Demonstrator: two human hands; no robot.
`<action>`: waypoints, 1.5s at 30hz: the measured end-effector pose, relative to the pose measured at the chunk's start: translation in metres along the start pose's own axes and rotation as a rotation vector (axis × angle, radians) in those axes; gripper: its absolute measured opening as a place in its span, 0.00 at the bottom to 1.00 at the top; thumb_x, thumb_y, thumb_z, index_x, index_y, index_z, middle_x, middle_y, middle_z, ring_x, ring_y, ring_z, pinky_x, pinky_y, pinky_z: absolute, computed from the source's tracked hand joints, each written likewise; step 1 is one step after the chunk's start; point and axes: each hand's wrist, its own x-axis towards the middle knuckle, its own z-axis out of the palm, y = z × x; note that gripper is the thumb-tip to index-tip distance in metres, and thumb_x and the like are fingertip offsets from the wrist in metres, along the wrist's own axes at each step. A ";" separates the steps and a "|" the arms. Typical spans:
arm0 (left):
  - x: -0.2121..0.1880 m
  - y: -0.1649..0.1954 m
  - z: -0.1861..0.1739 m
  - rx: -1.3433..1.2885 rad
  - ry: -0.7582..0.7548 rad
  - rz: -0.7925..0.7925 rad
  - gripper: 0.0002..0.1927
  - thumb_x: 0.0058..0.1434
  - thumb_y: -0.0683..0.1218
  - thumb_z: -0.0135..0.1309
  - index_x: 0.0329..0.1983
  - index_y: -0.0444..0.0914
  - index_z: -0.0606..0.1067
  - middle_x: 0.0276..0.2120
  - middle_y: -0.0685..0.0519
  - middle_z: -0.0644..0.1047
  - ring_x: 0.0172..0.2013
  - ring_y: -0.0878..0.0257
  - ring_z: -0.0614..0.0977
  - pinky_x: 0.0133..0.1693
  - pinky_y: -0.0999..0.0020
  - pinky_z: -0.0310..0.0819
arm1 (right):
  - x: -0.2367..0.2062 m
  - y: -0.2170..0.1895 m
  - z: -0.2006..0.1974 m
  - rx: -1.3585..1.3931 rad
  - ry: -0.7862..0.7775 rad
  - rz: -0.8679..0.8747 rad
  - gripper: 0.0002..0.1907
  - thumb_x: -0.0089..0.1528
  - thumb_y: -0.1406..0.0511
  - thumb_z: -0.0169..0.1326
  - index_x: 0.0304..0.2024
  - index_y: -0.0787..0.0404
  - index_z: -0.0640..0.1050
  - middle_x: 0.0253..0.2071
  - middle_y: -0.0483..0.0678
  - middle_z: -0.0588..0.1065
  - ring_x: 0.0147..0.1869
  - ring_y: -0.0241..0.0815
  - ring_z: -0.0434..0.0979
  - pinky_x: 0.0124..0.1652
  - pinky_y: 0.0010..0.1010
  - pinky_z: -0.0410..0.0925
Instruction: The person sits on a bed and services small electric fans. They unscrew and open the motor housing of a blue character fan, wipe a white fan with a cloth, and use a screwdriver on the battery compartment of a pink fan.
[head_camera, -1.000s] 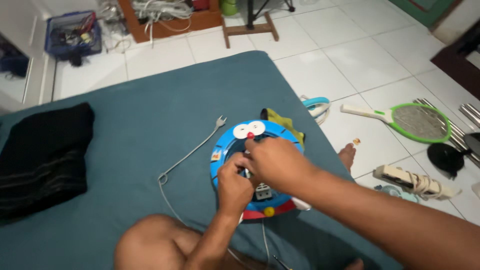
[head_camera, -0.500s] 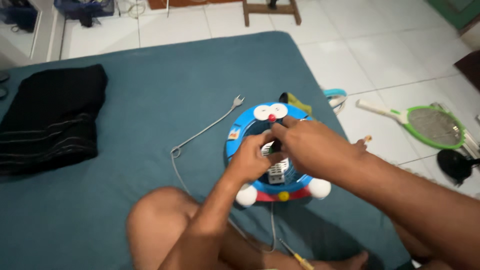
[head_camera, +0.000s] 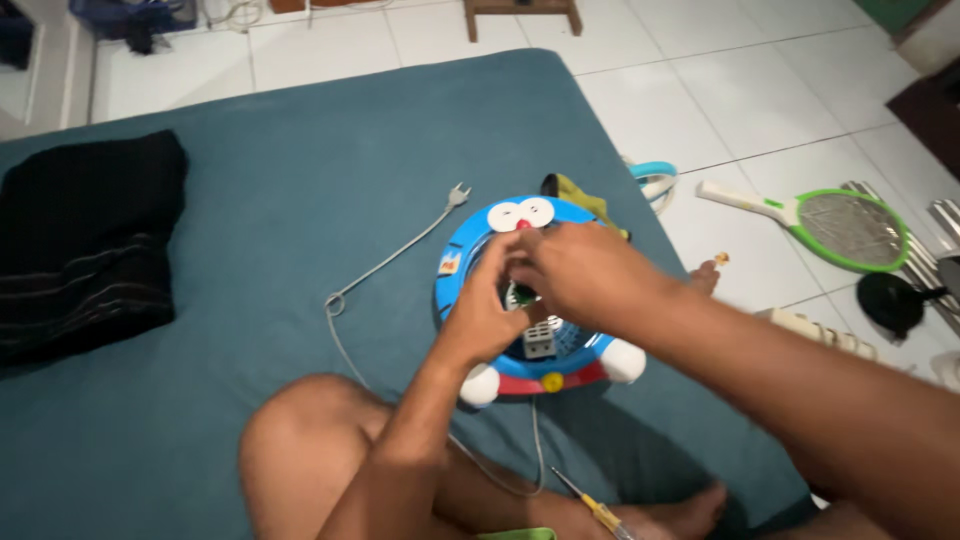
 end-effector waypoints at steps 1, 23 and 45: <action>0.000 0.001 0.004 0.142 0.098 -0.003 0.29 0.49 0.37 0.70 0.54 0.35 0.71 0.46 0.50 0.79 0.47 0.63 0.81 0.52 0.67 0.76 | 0.004 -0.003 0.003 -0.077 -0.055 0.077 0.18 0.65 0.55 0.51 0.40 0.63 0.80 0.31 0.57 0.80 0.36 0.59 0.81 0.37 0.49 0.73; -0.001 0.011 -0.010 -0.086 -0.005 0.163 0.34 0.56 0.36 0.61 0.67 0.37 0.64 0.59 0.48 0.74 0.61 0.61 0.75 0.61 0.66 0.68 | 0.007 -0.004 -0.012 0.032 0.069 -0.210 0.21 0.52 0.57 0.57 0.44 0.63 0.79 0.34 0.54 0.81 0.37 0.57 0.82 0.33 0.47 0.73; -0.004 -0.001 -0.003 0.033 0.048 0.062 0.35 0.62 0.35 0.63 0.72 0.37 0.67 0.57 0.46 0.80 0.59 0.59 0.82 0.60 0.63 0.76 | 0.005 -0.018 -0.004 -0.136 -0.159 0.208 0.19 0.61 0.51 0.59 0.40 0.60 0.82 0.33 0.54 0.80 0.41 0.57 0.82 0.41 0.46 0.73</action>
